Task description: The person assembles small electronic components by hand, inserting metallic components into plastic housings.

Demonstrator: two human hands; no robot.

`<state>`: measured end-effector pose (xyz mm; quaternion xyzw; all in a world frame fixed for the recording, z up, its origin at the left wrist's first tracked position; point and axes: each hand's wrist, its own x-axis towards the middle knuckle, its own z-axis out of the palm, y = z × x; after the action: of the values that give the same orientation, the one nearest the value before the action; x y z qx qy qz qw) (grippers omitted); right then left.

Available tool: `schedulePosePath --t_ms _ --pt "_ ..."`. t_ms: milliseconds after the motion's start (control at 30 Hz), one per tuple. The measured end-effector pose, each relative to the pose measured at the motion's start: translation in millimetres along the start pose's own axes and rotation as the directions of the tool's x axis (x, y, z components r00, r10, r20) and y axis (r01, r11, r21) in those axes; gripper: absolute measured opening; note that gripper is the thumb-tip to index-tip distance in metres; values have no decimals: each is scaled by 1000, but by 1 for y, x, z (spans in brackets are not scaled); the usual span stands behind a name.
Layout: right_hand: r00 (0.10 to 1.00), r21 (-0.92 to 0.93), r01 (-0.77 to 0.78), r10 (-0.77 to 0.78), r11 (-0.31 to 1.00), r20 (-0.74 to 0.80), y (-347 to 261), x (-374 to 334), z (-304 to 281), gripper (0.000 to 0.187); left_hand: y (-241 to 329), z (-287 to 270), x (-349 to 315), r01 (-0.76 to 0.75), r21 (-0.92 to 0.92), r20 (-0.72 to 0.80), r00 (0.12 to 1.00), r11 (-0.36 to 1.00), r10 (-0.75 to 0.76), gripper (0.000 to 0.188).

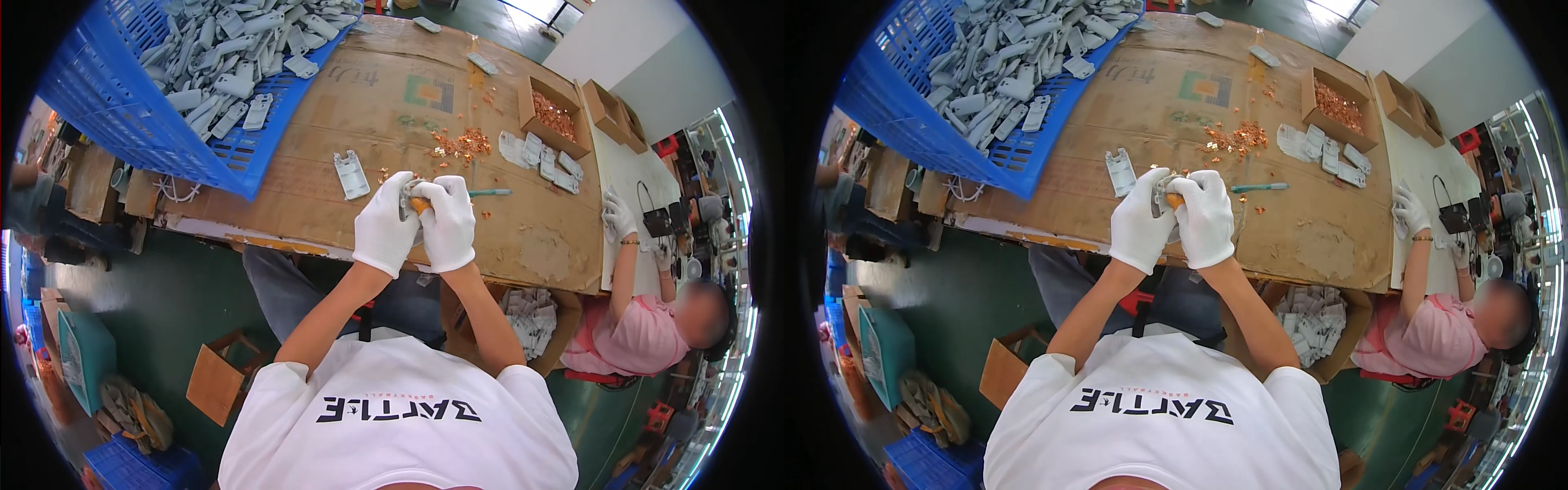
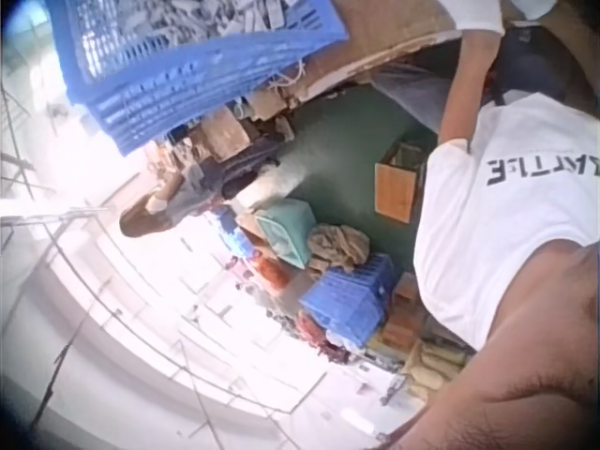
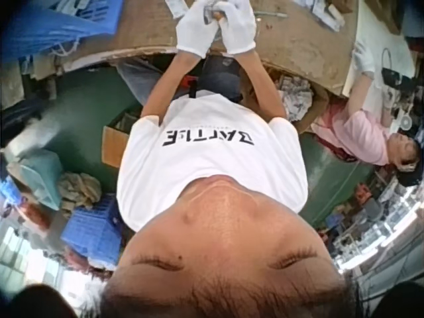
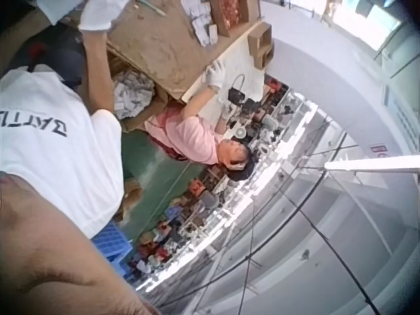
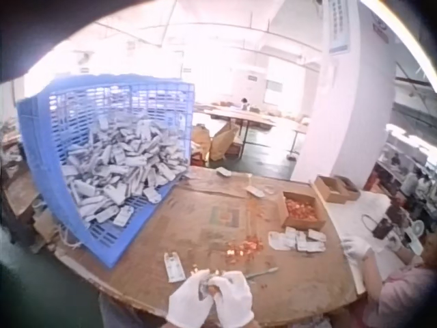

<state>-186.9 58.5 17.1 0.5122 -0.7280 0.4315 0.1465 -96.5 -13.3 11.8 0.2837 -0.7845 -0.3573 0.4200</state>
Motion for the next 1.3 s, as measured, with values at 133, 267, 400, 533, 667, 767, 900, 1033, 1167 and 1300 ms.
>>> schedulePosePath --t_ms 133,267,400,533,667,767,900,1033,1167,1300 --pt "997 127 -63 57 990 49 1 -1 -4 25 0 -6 -5 13 12 72 997 1000 -13 38" --pt "827 375 -548 417 747 378 1 -4 -18 16 0 -20 -12 8 13 249 968 1000 -11 35" --pt "714 283 -631 399 722 575 0 -24 -29 22 -1 -26 -29 -14 70 338 941 997 -10 35" --pt "656 190 -681 474 707 587 -5 -54 -39 20 0 -27 -58 17 103 401 915 995 -57 36" --pt "623 112 -676 483 729 615 -11 -74 -47 18 4 -26 -87 90 83 493 862 992 -119 39" --pt "627 87 -640 454 764 633 -12 -91 -51 20 0 -27 -104 188 44 507 842 981 -184 40" --pt "638 27 -582 436 813 635 -8 -101 -57 23 0 -32 -99 229 -1 644 745 973 -175 38" --pt "631 -64 -522 435 851 642 -17 -121 -54 30 -12 -24 -110 204 43 632 752 978 -185 32" --pt "438 -65 -707 508 704 741 -27 -133 -65 34 -15 -23 -128 289 69 646 717 955 -263 21" --pt "421 -106 -709 539 697 730 -40 -152 -71 32 -12 -23 -143 293 158 682 658 943 -319 15"
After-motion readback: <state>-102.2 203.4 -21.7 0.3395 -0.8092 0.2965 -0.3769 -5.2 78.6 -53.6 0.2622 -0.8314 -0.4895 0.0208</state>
